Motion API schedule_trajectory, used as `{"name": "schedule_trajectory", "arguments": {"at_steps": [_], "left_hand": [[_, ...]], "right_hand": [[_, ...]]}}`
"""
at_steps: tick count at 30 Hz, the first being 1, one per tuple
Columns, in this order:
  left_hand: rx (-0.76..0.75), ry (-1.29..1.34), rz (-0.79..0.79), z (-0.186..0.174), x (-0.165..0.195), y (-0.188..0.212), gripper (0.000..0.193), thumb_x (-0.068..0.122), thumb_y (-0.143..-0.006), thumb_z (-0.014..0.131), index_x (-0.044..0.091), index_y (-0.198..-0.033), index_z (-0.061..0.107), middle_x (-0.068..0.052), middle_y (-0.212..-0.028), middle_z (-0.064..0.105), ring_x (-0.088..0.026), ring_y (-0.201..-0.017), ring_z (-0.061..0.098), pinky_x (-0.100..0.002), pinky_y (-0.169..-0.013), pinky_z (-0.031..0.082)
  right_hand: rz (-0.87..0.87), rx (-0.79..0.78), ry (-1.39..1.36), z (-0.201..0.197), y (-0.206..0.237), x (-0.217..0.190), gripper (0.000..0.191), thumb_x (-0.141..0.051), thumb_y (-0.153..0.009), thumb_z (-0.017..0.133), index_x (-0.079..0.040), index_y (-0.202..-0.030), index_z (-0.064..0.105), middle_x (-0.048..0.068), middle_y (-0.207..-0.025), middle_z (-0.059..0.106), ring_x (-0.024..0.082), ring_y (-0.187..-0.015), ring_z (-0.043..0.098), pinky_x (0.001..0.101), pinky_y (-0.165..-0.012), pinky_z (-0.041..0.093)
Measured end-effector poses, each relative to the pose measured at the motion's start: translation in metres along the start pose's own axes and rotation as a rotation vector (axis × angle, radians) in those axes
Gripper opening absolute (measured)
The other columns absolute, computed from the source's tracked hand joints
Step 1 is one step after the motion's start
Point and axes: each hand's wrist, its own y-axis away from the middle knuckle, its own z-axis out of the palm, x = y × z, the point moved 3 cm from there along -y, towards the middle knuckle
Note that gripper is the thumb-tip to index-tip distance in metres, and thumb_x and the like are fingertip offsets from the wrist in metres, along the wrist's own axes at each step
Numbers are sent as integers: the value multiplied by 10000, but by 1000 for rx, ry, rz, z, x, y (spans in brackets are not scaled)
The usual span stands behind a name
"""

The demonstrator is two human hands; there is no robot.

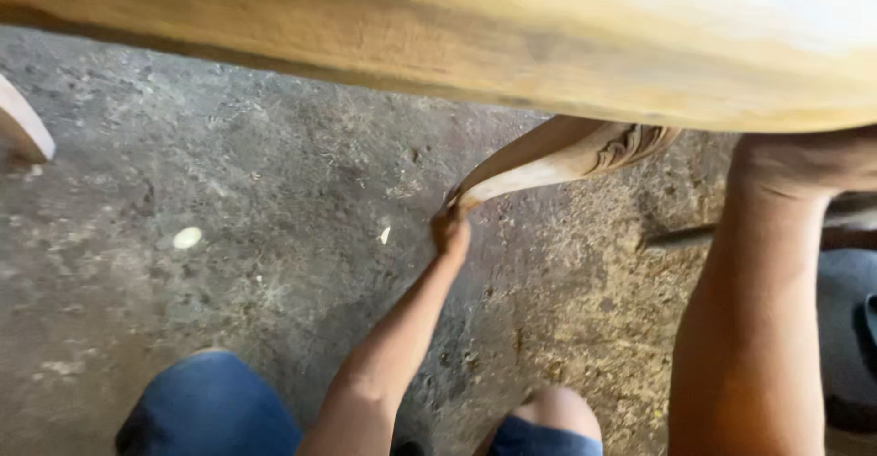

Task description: The person sands the carved legs and edges of a wooden table with a piece of sandpaper, then walks to a shelf, opens a can of wood stain, pours thinner from a plastic jug into a can, and mixes the liquids. They return to the table and rub the tabletop by hand.

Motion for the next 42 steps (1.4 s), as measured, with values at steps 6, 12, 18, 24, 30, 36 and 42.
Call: {"name": "schedule_trajectory", "arguments": {"at_steps": [6, 12, 18, 24, 30, 36, 42], "left_hand": [[-93, 96, 700, 54, 218, 28, 349, 182, -1151, 459, 147, -1468, 600, -75, -1484, 656, -261, -1408, 586, -494, -1210, 417], [-338, 94, 595, -44, 218, 51, 240, 176, -1079, 593, 83, -1270, 704, -133, -1312, 733, -212, -1200, 716, -316, -1038, 582], [-571, -161, 114, -153, 174, 75, 226, 232, -971, 661, 73, -1080, 777, -56, -889, 780, -138, -718, 715, -299, -625, 562], [-785, 363, 221, -170, 279, 77, 159, 168, -934, 786, 37, -1018, 757, -73, -923, 762, -92, -810, 672, -250, -723, 563], [-722, -205, 867, -168, 406, 105, 209, 206, -903, 790, 37, -1016, 743, -79, -879, 760, -176, -810, 701, -307, -736, 555], [-230, -275, 1680, -155, 585, 96, 190, 244, -1032, 634, 80, -968, 708, -131, -976, 753, -255, -919, 655, -538, -914, 525], [-245, -1298, 991, -98, 589, 49, 646, 628, -988, 506, 132, -1402, 538, -174, -1416, 553, -434, -1402, 342, -702, -1120, 83]], "right_hand": [[105, 135, -4, -1, -31, -6, 620, -440, -1132, 258, -9, -973, 675, 177, -882, 705, 246, -856, 632, 427, -786, 521], [281, -80, 24, -22, -50, -31, 664, -460, -1178, 189, -35, -1095, 692, 152, -1100, 682, 296, -1066, 587, 390, -941, 460], [281, -288, 248, -60, -61, -86, 547, -404, -1189, 250, 24, -1302, 571, 245, -1237, 575, 381, -1198, 527, 490, -1060, 408], [1244, -525, -707, -65, 42, -206, 780, -597, -856, 671, -65, -1417, 566, 137, -1359, 617, 282, -1278, 604, 473, -1045, 532], [1450, -278, -753, -71, 94, -213, 409, -302, -966, 702, -33, -1274, 702, 84, -1117, 740, 214, -1042, 661, 416, -908, 541], [661, -299, 243, -70, 60, -130, 371, -46, -919, 707, -75, -1289, 698, 149, -1156, 654, 342, -1154, 594, 500, -1039, 466], [416, -185, 311, 4, 84, -65, 520, -103, -891, 791, -137, -1395, 671, 242, -1443, 490, 454, -1350, 483, 527, -1120, 425]]}}
